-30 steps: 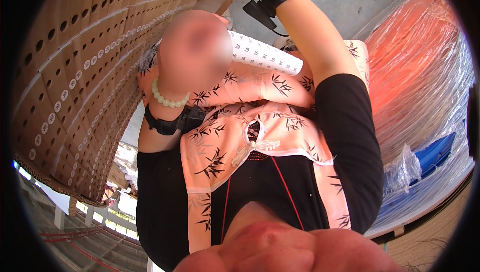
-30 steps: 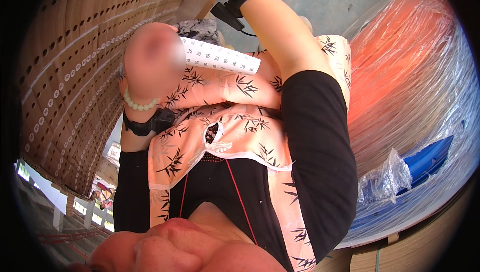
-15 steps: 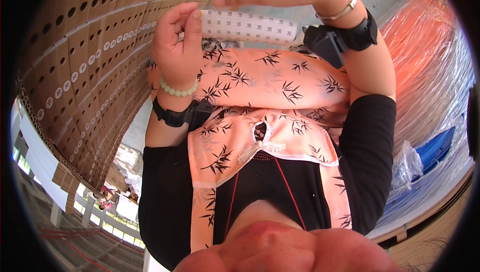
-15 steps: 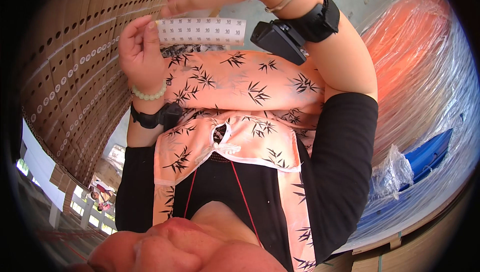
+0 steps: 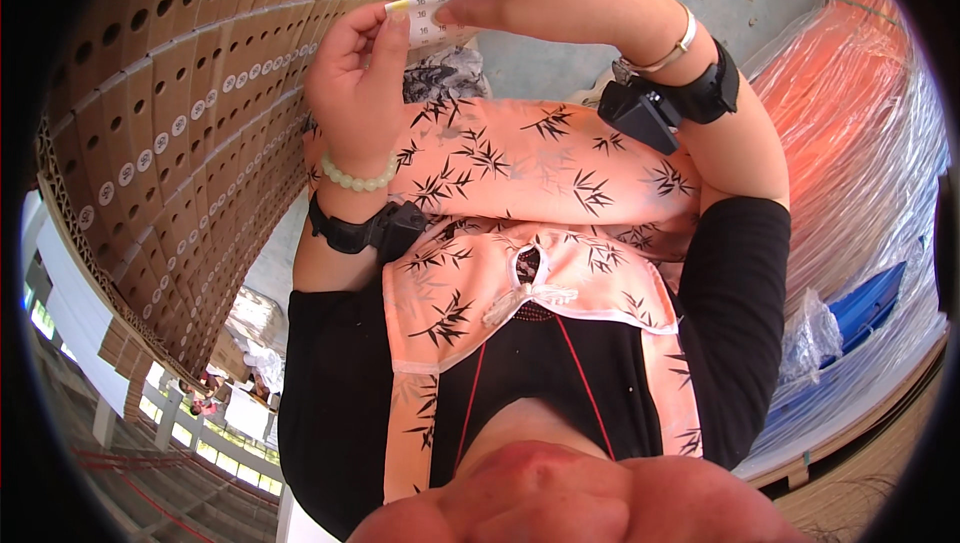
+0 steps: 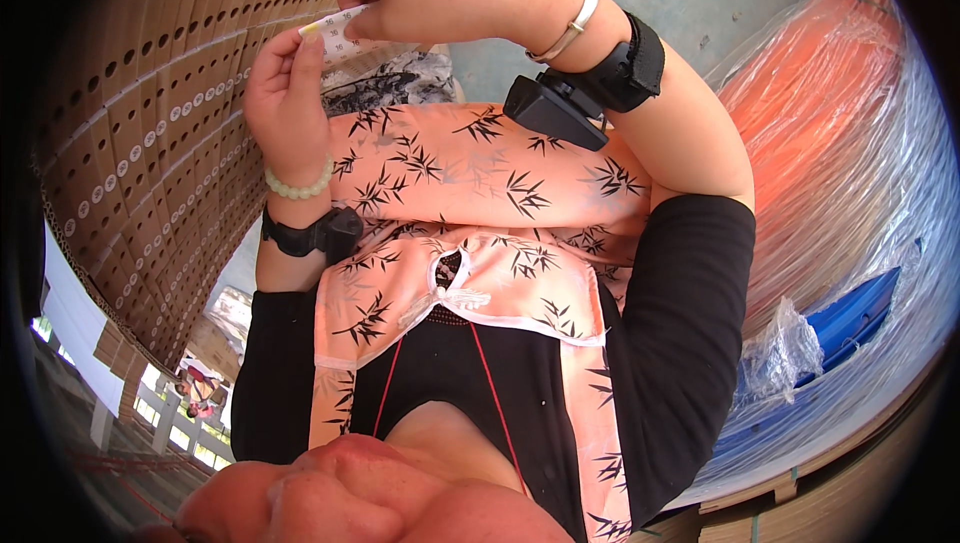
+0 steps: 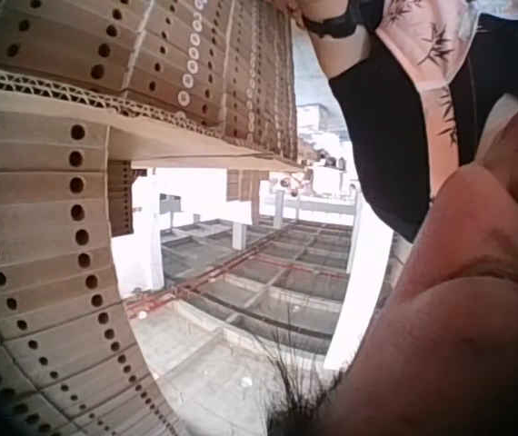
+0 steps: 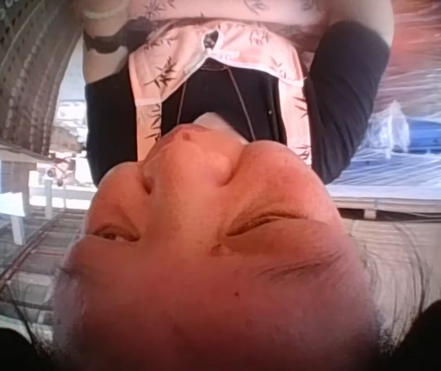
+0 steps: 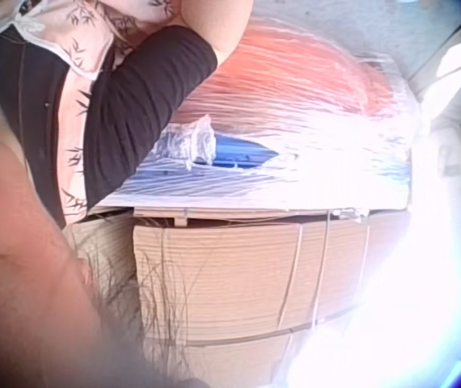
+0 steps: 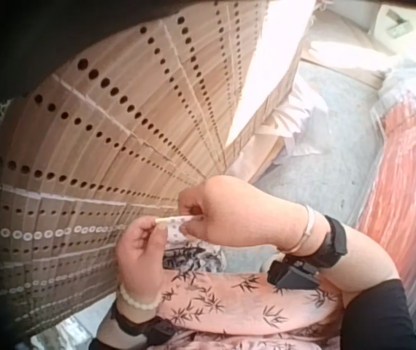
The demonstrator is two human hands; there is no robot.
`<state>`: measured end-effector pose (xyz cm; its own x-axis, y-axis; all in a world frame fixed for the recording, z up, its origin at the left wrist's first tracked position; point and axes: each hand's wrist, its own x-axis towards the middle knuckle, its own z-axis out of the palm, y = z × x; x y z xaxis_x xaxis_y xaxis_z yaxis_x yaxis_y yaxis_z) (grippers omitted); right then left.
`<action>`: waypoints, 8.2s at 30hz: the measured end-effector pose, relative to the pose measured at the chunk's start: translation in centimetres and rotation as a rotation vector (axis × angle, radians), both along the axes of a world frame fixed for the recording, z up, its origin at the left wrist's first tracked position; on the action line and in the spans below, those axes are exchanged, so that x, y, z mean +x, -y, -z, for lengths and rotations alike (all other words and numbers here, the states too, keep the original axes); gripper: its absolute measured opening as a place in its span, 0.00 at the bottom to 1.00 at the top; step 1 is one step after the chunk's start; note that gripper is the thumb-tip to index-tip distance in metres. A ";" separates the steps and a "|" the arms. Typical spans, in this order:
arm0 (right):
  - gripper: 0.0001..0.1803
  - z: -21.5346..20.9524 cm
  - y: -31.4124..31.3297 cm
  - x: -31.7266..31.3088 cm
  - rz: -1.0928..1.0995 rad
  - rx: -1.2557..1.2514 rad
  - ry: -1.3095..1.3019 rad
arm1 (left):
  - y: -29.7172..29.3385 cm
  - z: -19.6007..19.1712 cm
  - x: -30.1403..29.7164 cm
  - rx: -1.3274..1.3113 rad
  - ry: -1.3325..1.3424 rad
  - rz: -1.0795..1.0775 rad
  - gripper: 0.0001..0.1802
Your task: Peeling and applying small circular labels to stacked bamboo or wood furniture parts.
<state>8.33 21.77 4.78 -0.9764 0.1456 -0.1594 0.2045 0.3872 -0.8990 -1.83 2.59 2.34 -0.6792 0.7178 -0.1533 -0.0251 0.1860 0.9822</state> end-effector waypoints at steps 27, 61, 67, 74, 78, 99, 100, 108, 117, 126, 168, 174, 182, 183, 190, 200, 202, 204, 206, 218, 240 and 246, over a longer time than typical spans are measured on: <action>0.03 2.5 1.4 -0.7 0.243 -0.100 -0.127 | -0.1 1.6 -0.6 -0.014 0.208 -0.011 0.09; 0.05 17.3 3.0 -3.9 0.359 0.049 -0.285 | 4.3 -1.6 -1.3 -0.060 0.544 0.234 0.09; 0.05 18.0 5.0 -4.8 0.451 0.152 -0.379 | 4.5 -1.3 -1.6 -0.057 0.499 0.248 0.09; 0.05 18.0 5.3 -5.0 0.412 0.322 -0.406 | 4.3 -1.5 -1.5 -0.034 0.504 0.215 0.08; 0.05 18.3 5.4 -5.3 0.420 0.366 -0.421 | 4.2 -1.4 -1.6 -0.045 0.494 0.213 0.08; 0.09 17.8 5.2 -5.2 0.370 0.457 -0.427 | 4.5 -1.4 -2.0 -0.086 0.478 0.283 0.09; 0.09 17.8 5.2 -5.2 0.369 0.458 -0.427 | 4.5 -1.5 -2.0 -0.093 0.480 0.275 0.09; 0.10 18.1 5.7 -5.5 0.393 0.493 -0.407 | 3.9 -1.6 -1.7 -0.069 0.472 0.248 0.08; 0.16 18.4 3.4 -4.9 0.452 0.448 -0.305 | 4.1 -1.2 -2.0 -0.085 0.484 0.308 0.09; 0.20 17.2 1.5 -4.6 0.364 0.557 -0.268 | 3.1 -1.0 -1.5 -0.069 0.458 0.249 0.09; 0.02 4.8 1.8 0.1 0.254 -0.060 -0.368 | 0.3 -0.3 0.0 -0.173 -0.004 -0.014 0.09; 0.03 5.2 2.2 -0.1 0.283 -0.066 -0.400 | 0.1 -0.3 0.0 -0.190 0.048 -0.024 0.10; 0.02 4.7 1.2 -0.2 0.233 -0.065 -0.465 | 1.1 0.6 -1.2 -0.185 0.218 -0.021 0.12; 0.02 4.8 0.8 -0.2 0.235 -0.037 -0.499 | 1.0 0.7 -1.3 -0.189 0.225 0.011 0.12; 0.04 12.8 -0.4 -2.1 0.282 0.189 -0.500 | 0.5 0.1 0.3 -0.311 0.166 0.178 0.09; 0.06 15.8 1.7 -4.4 0.191 0.333 -0.507 | 3.9 -2.3 -0.9 -0.295 -0.031 0.062 0.08; 0.06 16.1 1.1 -4.0 0.167 0.374 -0.498 | 4.3 -3.0 -0.9 -0.235 0.056 0.135 0.06; 0.07 16.3 1.1 -4.1 0.174 0.405 -0.499 | 5.1 -3.1 -1.0 -0.234 0.060 0.208 0.06; 0.07 16.5 1.6 -4.8 0.167 0.423 -0.513 | 5.7 -3.2 -0.9 -0.243 0.058 0.262 0.06; 0.06 17.0 2.4 -4.8 0.243 0.467 -0.555 | 5.0 -2.4 -1.5 -0.171 0.181 0.256 0.08; 0.09 16.8 2.2 -5.0 0.184 0.531 -0.520 | 4.2 -2.4 -1.5 -0.123 0.230 0.271 0.07; 0.09 17.1 2.4 -5.1 0.200 0.546 -0.525 | 4.2 -2.4 -1.5 -0.130 0.228 0.270 0.07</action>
<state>3.19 19.37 -12.31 -0.8511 0.2516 0.4609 -0.0820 0.8032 -0.5900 -3.30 -1.63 4.77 -0.4060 0.8309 -0.3805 -0.1735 0.3387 0.9248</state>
